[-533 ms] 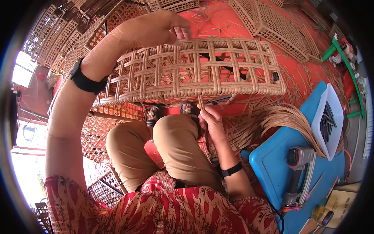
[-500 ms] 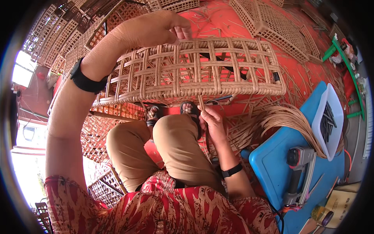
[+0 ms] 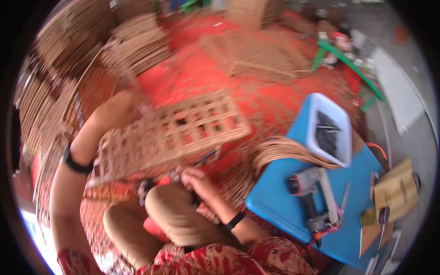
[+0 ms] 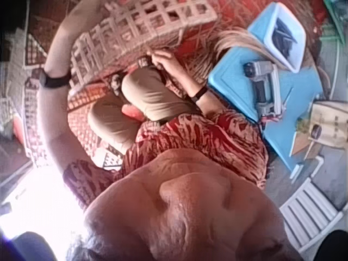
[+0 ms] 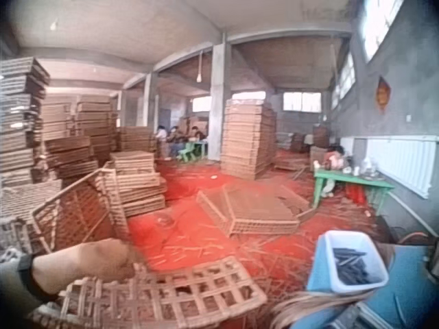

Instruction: Weaving rattan or bamboo strips onto a furniture frame.

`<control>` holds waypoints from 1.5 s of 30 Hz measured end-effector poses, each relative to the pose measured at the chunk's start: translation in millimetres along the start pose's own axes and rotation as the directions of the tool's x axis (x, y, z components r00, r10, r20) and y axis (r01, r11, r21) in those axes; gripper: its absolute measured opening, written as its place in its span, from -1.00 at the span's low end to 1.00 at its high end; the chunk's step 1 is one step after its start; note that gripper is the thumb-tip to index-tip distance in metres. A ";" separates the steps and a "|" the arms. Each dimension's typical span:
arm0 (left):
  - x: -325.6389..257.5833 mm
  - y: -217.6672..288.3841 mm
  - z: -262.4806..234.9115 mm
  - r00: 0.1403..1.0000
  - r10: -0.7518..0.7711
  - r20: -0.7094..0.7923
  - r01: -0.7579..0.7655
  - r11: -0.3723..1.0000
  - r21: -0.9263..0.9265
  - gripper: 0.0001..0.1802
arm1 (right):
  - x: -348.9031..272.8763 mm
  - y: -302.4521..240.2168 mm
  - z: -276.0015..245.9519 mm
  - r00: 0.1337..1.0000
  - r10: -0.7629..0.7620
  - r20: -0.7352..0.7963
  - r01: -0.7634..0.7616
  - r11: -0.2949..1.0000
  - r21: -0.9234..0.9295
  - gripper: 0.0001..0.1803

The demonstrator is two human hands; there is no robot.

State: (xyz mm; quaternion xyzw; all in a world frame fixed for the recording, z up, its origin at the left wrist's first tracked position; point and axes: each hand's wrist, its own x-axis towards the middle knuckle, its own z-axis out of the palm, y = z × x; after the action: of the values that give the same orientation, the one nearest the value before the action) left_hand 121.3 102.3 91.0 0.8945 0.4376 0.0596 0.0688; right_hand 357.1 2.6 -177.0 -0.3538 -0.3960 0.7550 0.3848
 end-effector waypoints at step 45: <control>-10.3 11.5 15.1 0.975 -0.035 0.219 0.129 0.895 -0.428 -0.50 | 3.9 -65.2 61.9 0.946 -0.312 0.085 0.314 0.950 -0.009 -0.73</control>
State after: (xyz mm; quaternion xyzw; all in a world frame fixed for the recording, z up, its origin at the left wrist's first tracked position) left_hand 126.4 86.1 77.8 0.8378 0.4409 0.0610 0.3162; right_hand 323.1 11.2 -94.1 -0.2592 -0.4709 0.6941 0.4789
